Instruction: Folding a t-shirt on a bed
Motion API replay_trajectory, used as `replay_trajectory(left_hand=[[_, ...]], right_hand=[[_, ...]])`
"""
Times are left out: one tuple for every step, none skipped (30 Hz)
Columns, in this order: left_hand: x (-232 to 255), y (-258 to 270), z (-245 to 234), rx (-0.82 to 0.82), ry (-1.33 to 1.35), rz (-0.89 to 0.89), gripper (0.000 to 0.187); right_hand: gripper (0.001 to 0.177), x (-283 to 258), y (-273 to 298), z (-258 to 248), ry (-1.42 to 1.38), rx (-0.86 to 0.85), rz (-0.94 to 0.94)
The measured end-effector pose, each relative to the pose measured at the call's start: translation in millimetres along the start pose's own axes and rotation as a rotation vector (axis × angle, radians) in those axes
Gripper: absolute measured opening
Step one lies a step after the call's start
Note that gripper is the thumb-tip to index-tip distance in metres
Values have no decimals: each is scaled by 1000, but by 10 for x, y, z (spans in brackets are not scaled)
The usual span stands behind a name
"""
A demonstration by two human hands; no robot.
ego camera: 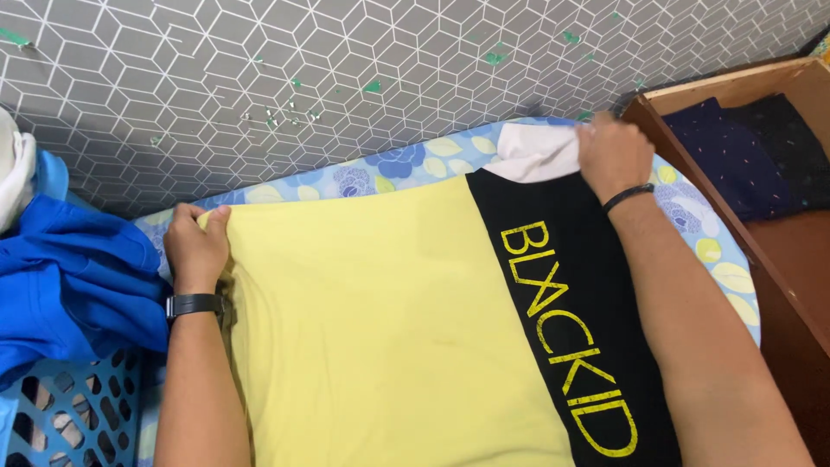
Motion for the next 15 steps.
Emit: replay_trajectory(left_hand=[[11, -18, -40, 40, -4, 9, 37], [8, -15, -87, 78, -12, 15, 35], [-51, -23, -68, 78, -15, 9, 35], [-83, -45, -67, 126, 6, 50, 38], [-113, -64, -68, 174, 28, 91, 41], [-111, -13, -57, 175, 27, 90, 41], [-90, 44, -58, 207, 7, 128, 42], [-67, 90, -63, 241, -12, 167, 45], [-60, 113, -71, 243, -13, 167, 45], [-81, 146, -76, 242, -138, 99, 42], [-104, 181, -80, 240, -262, 31, 41], [-137, 149, -70, 237, -265, 29, 41], [-154, 119, -62, 244, -254, 69, 38], [-152, 66, -41, 252, -240, 112, 35], [-116, 88, -95, 250, -240, 112, 35]], right_hand=[[35, -58, -15, -243, -1, 117, -34], [37, -123, -13, -475, -4, 231, -70], [37, -148, -26, -504, -6, 228, -76], [38, -175, -39, -565, -65, 288, -102], [40, -199, -51, -628, -125, 348, -128], [40, -230, -25, -522, -127, 348, -129], [38, -254, -12, -382, -109, 254, -104], [36, -280, -3, -242, -92, 161, -79], [36, -261, -17, -152, -94, 162, -80], [35, -236, -26, -15, -118, 66, -56], [35, -212, -31, 126, -141, -31, -33], [35, -226, -70, 77, -142, -36, -34], [36, -237, -112, 26, -138, -32, -30], [37, -235, -166, -34, -132, -25, -22], [37, -222, -172, -84, -132, -26, -21]])
Point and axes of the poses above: each hand's wrist, its own y-axis away from the middle knuckle, its own z-axis out of the palm, x = y × z, the point moved 4 cm from there along -y, towards the middle knuckle, and after that the axes turned 1 degree about -z, right-handed, at the moved point
